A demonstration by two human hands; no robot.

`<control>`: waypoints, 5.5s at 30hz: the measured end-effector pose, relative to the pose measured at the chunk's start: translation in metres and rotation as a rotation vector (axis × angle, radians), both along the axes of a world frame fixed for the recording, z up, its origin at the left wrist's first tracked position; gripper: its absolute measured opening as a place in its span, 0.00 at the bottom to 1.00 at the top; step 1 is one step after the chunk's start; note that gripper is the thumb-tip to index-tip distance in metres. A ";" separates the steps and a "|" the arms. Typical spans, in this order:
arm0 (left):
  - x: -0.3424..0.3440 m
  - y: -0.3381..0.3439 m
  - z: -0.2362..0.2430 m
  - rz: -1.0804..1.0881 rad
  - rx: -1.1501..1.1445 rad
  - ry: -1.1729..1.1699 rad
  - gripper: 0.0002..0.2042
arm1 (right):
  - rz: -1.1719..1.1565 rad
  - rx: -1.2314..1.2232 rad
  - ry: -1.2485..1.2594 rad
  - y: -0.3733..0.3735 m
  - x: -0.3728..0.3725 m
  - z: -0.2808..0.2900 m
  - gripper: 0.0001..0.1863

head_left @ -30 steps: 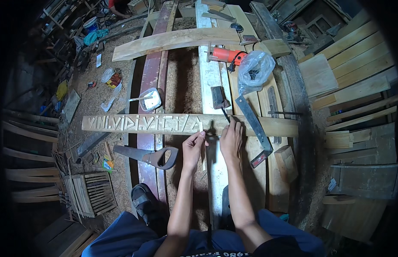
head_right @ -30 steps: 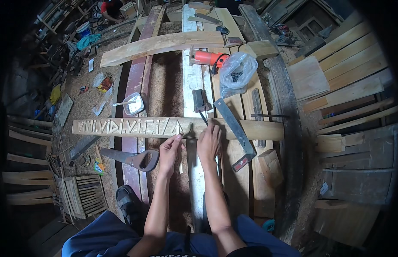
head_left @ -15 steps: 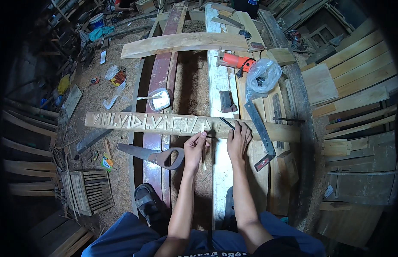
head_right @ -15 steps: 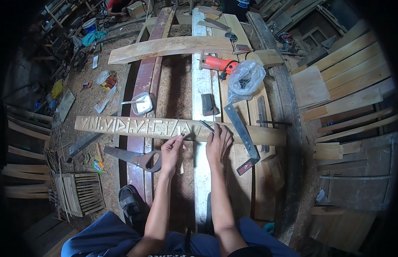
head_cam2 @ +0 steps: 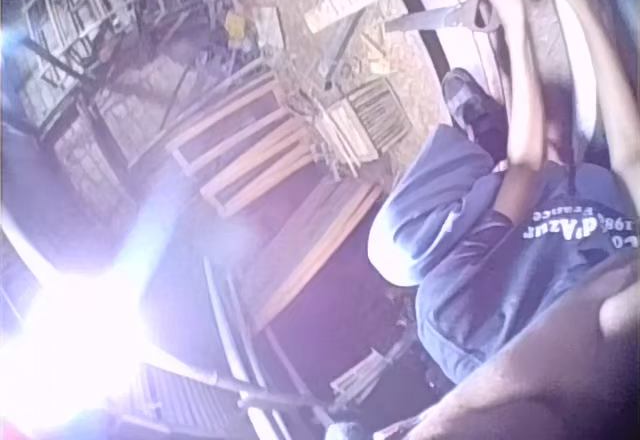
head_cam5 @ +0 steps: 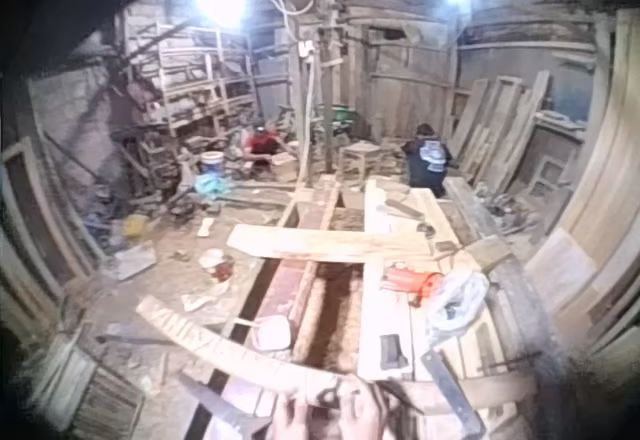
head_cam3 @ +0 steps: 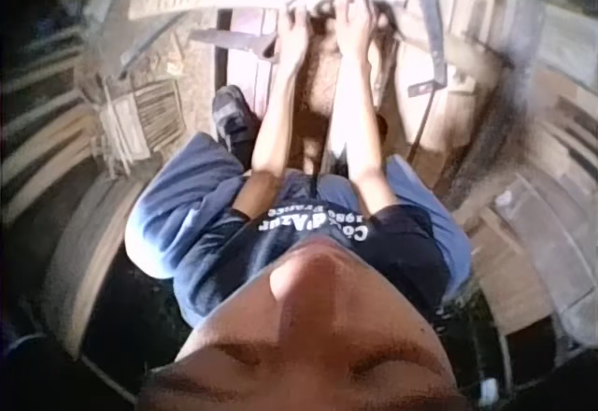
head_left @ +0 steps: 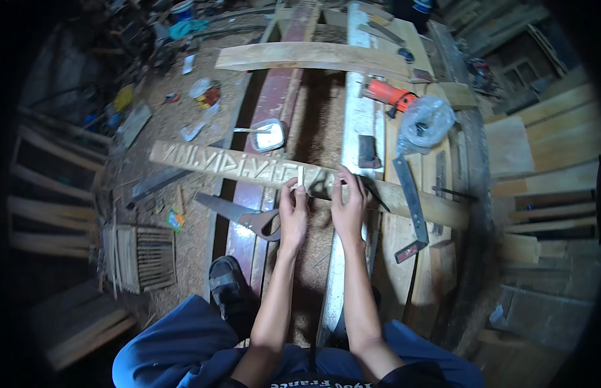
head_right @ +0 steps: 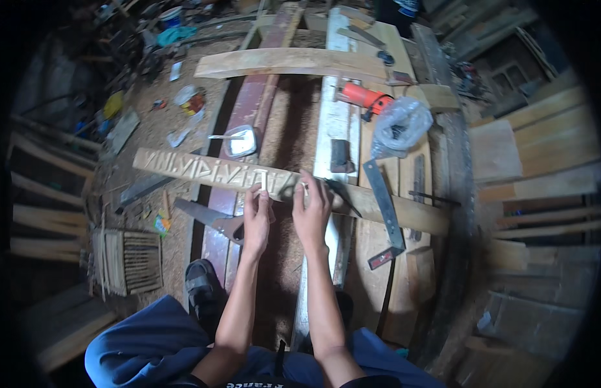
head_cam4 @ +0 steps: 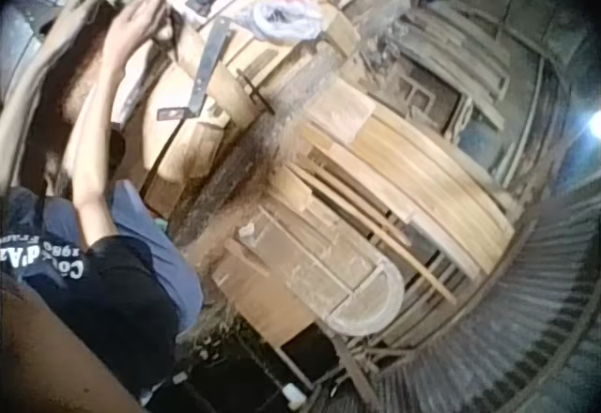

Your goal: The person carves letters into a wooden plank by hand using a small chisel, then marks a guideline on the wood with a pencil and a square tool.

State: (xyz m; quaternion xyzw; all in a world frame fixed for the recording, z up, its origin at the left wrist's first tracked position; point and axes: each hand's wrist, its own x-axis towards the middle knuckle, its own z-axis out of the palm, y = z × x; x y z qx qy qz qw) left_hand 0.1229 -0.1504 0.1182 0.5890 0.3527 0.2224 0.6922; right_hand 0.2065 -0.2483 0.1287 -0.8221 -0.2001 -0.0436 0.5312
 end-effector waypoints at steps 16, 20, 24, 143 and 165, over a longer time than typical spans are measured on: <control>-0.172 0.088 0.012 0.372 0.398 0.442 0.15 | 0.742 -0.391 -0.051 0.128 -0.136 -0.045 0.39; -0.180 0.086 -0.022 0.381 0.416 0.361 0.17 | 0.787 -0.649 -0.016 0.103 -0.131 -0.052 0.54; -0.187 0.079 -0.058 0.345 0.489 0.456 0.16 | 0.760 -0.755 -0.118 0.092 -0.124 -0.078 0.58; -0.207 0.092 -0.112 0.073 0.888 0.872 0.31 | 0.688 -0.274 0.297 0.024 -0.230 -0.058 0.26; -0.210 0.101 -0.116 0.112 0.624 0.792 0.37 | 0.677 -0.291 0.220 0.016 -0.228 -0.066 0.28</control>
